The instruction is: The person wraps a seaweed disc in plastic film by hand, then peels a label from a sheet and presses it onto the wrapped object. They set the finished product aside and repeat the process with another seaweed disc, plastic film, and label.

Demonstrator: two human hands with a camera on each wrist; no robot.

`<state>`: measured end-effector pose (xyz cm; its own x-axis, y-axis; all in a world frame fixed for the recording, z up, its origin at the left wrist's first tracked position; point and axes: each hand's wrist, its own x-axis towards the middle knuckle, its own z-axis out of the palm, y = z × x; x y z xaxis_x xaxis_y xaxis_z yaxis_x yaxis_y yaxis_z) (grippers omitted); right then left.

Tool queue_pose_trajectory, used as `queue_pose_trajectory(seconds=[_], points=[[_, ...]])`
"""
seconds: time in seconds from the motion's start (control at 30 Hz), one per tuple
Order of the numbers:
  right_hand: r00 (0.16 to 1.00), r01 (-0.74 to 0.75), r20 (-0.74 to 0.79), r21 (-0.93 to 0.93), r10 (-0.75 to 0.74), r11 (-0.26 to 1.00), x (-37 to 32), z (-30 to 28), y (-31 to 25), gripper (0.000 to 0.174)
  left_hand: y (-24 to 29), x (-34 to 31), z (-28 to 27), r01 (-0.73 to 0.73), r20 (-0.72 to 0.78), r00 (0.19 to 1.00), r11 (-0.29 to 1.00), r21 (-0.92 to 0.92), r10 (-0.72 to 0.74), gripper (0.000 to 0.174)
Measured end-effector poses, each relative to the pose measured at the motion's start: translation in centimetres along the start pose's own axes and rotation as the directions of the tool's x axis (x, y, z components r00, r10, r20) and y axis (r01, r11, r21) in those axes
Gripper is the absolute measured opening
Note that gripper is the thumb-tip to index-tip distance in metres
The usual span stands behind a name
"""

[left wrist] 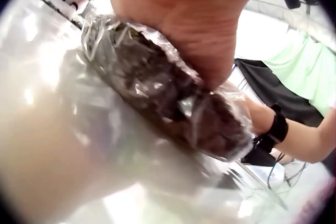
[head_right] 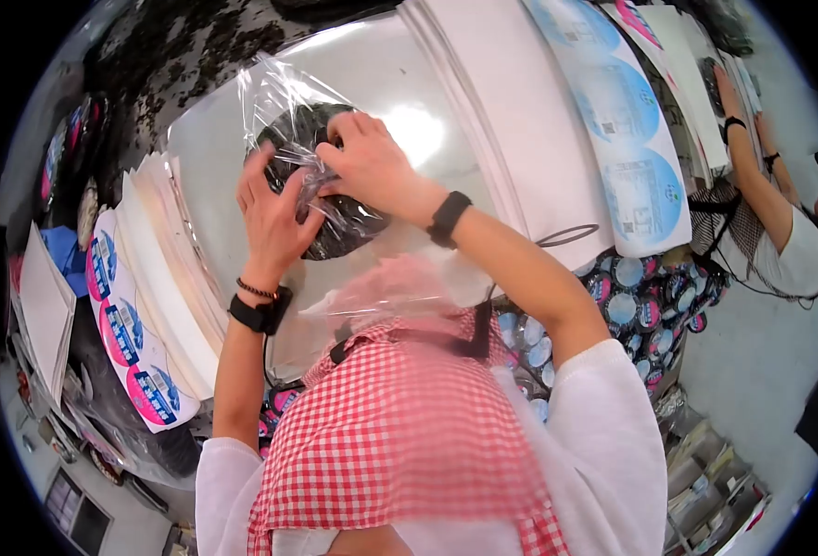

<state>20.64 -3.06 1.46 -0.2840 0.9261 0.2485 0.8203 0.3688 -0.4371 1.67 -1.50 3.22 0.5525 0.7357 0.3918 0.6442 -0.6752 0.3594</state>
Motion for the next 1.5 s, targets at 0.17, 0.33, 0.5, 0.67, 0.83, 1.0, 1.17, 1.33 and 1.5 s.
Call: queue_pose_trajectory(seconds=[0.17, 0.33, 0.5, 0.67, 0.83, 1.0, 1.17, 1.33, 1.5], points=[[0.996, -0.023, 0.09, 0.208, 0.005, 0.978, 1.1, 0.5, 1.1, 0.056, -3.2, -1.4, 2.2, 0.009, 0.157, 0.987, 0.958, -0.286, 0.038, 0.054], [0.991, 0.078, 0.101, 0.072, -0.086, 0.994, 0.0, 1.8, 1.4, 0.047, -1.8, 0.8, 0.8, 0.005, -0.088, 0.996, 0.961, -0.275, -0.03, 0.052], [0.97, 0.148, -0.213, 0.13, -0.118, 0.98, 1.2, 1.1, 0.9, 0.035, -3.7, 1.0, 1.9, -0.008, 0.136, 0.989, 0.938, -0.347, 0.059, 0.047], [0.966, 0.223, 0.052, 0.32, -0.253, 0.921, 3.0, 1.0, 1.8, 0.034, -3.6, -0.3, 1.4, -0.036, 0.192, 0.977, 0.962, -0.271, 0.091, 0.051], [0.983, 0.182, -0.044, 0.122, -0.178, 0.976, 1.3, 1.3, 0.1, 0.02, 1.0, -1.6, 3.1, 0.147, -0.055, 0.984, 0.949, -0.28, -0.169, 0.061], [0.992, 0.068, 0.072, 0.363, -0.101, 0.929, 0.4, -0.7, 0.1, 0.023, 0.7, -0.6, 4.2, 0.218, 0.082, 0.972, 0.976, 0.009, -0.218, 0.049], [0.996, -0.037, 0.072, -0.082, 0.043, 0.996, -4.3, 0.0, -0.7, 0.076, 1.1, -0.6, 4.2, 0.108, 0.089, 0.989, 0.988, 0.112, -0.118, 0.043], [0.995, -0.021, -0.098, 0.07, 0.027, 0.997, -4.8, -0.4, -0.6, 0.059, 1.3, -0.3, 3.5, 0.066, 0.143, 0.986, 0.992, 0.11, -0.081, 0.038], [0.743, -0.61, -0.474, -0.192, 0.472, 0.769, -15.4, -10.0, 7.0, 0.016, 0.7, -0.4, 4.2, 0.044, 0.094, 0.994, 0.987, 0.157, -0.059, 0.035]])
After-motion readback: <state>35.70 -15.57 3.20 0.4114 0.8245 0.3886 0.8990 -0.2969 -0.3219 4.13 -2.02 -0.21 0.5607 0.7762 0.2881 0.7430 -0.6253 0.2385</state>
